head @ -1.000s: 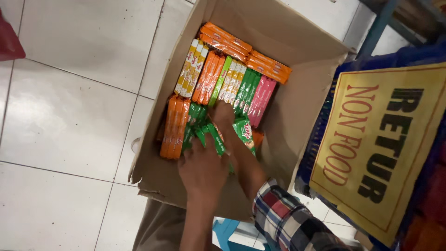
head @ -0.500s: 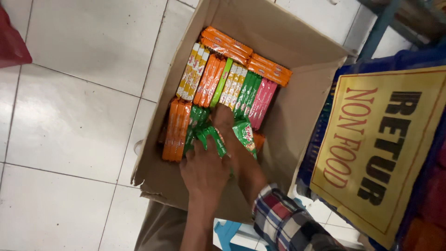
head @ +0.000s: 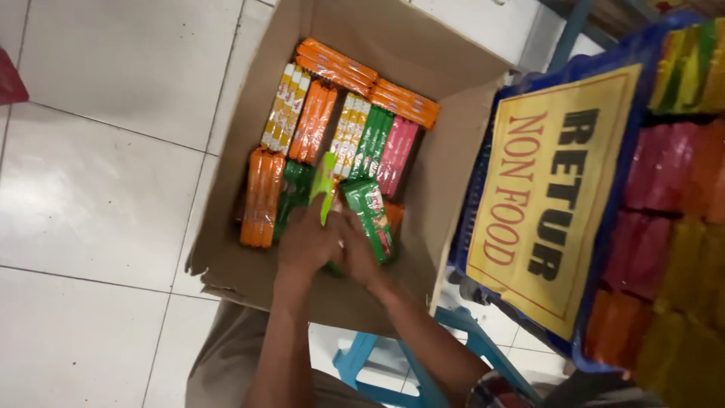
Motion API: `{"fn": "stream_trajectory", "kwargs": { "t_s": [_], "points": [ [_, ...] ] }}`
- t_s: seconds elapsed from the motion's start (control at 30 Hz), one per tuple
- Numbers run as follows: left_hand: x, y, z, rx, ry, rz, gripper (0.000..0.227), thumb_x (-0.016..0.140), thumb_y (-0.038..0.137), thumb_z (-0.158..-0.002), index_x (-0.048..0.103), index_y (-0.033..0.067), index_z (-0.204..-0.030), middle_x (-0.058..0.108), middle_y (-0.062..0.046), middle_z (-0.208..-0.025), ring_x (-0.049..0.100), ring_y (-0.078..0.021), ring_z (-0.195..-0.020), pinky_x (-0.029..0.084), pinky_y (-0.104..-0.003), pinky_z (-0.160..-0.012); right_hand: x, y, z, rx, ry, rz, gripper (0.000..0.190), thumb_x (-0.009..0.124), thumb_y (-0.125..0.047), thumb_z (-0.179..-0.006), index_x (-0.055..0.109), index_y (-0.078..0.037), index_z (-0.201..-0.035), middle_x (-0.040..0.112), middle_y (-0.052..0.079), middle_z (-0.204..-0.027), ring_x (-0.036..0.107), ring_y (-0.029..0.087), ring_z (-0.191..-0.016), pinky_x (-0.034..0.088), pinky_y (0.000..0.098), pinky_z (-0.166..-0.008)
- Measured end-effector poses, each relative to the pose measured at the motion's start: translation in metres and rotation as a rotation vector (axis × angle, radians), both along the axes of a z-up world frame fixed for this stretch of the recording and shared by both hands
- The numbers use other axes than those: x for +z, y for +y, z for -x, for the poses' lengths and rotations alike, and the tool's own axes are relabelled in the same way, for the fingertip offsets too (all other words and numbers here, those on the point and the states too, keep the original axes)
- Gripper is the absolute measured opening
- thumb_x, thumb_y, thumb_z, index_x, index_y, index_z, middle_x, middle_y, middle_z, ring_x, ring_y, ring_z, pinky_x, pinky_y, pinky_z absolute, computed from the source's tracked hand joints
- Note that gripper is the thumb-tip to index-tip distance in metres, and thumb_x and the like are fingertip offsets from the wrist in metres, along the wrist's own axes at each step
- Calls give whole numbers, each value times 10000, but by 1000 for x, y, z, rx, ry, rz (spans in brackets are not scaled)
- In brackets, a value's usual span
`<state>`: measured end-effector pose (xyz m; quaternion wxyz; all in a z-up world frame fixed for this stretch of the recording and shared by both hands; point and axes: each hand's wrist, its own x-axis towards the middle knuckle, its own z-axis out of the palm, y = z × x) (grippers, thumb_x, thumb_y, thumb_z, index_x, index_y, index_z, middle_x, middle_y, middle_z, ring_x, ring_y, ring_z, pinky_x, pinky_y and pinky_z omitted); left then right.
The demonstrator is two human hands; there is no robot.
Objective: The person sits on a low stool and packs small snack packets into a cardboard box. They pick up packets from a blue crate and place them into the box, arranging them by color and orientation.
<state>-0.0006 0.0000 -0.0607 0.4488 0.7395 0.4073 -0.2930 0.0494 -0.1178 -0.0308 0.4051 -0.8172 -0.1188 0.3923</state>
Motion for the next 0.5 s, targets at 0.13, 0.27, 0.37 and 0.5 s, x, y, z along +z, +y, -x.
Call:
{"fn": "stream_trajectory", "kwargs": {
  "t_s": [0.13, 0.27, 0.37, 0.5],
  "points": [
    [-56, -31, 25, -694, -87, -232, 600, 395, 533, -987, 540, 217, -1477, 531, -155, -1480, 560, -500, -1301, 509, -607, -1045, -11, -25, 14, -238, 540, 142, 648, 533, -580, -995, 473, -243, -1546, 580, 255, -1437, 517, 414, -1378, 480, 482, -1083],
    [-38, -39, 24, -364, 278, -49, 738, 346, 652, -946, 509, 174, -1485, 509, -145, -1520, 565, -465, -1318, 500, -563, -1020, -112, -84, -13, 221, -353, 102, 417, 727, -305, -880, 640, -176, -1267, 545, 70, -1392, 602, 352, -1223, 512, 468, -1039],
    [-35, -41, 22, -390, 333, -127, 793, 517, 654, -912, 446, 197, -1557, 424, -128, -1609, 531, -466, -1340, 516, -571, -983, -77, -68, -56, 132, -435, 255, 697, 788, -503, -803, 568, -287, -1428, 582, 72, -1389, 588, 286, -1283, 447, 441, -1100],
    [-46, -51, 16, -479, 273, -125, 710, 495, 669, -932, 483, 266, -1517, 443, -117, -1573, 571, -400, -1315, 522, -588, -940, -123, -55, -60, 63, 18, 323, 1027, 783, -652, -778, 264, -408, -1631, 396, 171, -1629, 360, 362, -1514, 264, 461, -1273]
  ]
}}
